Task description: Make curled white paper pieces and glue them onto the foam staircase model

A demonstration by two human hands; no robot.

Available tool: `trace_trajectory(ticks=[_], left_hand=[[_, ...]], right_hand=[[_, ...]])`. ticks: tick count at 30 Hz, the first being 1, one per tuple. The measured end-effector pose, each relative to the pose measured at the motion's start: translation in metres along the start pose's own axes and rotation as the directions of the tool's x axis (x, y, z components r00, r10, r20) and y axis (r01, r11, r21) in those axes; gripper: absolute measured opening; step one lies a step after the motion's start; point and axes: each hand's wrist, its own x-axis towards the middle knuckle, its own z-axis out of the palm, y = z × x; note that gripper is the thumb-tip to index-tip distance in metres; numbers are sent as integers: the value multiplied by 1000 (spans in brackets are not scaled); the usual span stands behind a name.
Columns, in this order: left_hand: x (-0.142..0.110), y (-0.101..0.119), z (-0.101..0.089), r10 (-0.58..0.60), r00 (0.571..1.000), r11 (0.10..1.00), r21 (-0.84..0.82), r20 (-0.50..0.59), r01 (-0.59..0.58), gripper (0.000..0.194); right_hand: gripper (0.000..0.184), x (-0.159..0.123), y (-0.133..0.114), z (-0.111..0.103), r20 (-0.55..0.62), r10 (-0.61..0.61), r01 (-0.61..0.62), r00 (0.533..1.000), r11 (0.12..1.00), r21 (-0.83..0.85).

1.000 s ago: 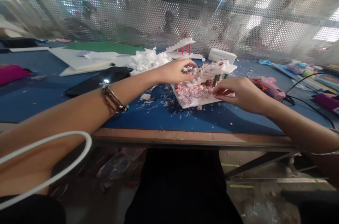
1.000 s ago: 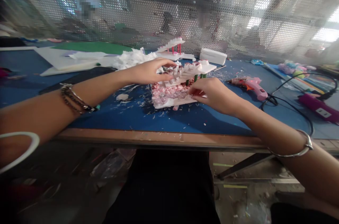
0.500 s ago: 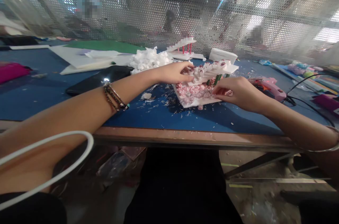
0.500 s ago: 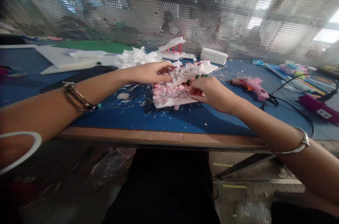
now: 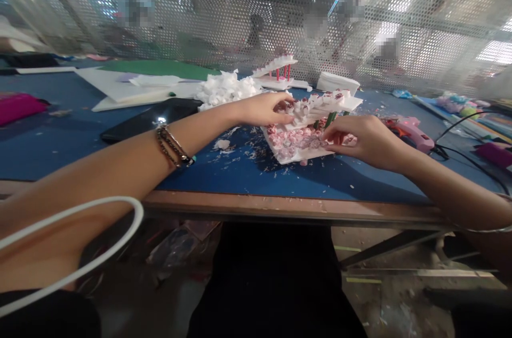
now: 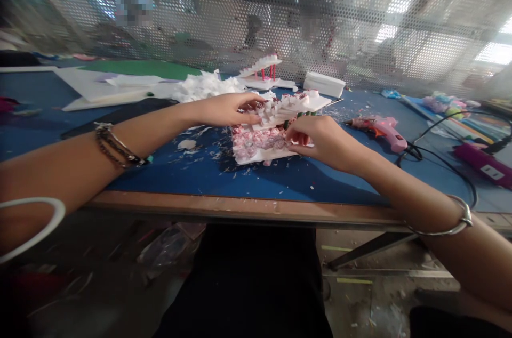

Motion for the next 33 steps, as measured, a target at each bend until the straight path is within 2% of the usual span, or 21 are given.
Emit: trace_trajectory(ticks=[6,13,17,22,25,29,33], left_hand=[[0,0,0,4,1000,1000,-7,7,-3,70],[0,4,-3,-35,999,999,-23,23,35,75],[2,4,-3,-28,1000,1000,-12,-6,28,75],[2,5,-3,-44,999,999,-6,-26,43,75],[2,5,-3,-50,999,999,-21,-13,49,75],[2,3,-3,-55,998,997,-53,-6,55,77],[2,2,-2,-67,998,995,-70,-9,67,77]], right_hand=[[10,-1,-1,-3,32,-5,5,999,1000,-15],[11,1,2,4,-16,-105,104,994,994,-44],[19,-1,2,5,44,-178,182,983,975,-127],[23,-1,0,6,110,-136,160,985,956,-247],[23,-1,2,6,107,-144,164,984,964,-210],[21,-1,7,1,101,-219,230,970,966,-114],[21,0,10,-3,119,-244,256,962,961,-101]])
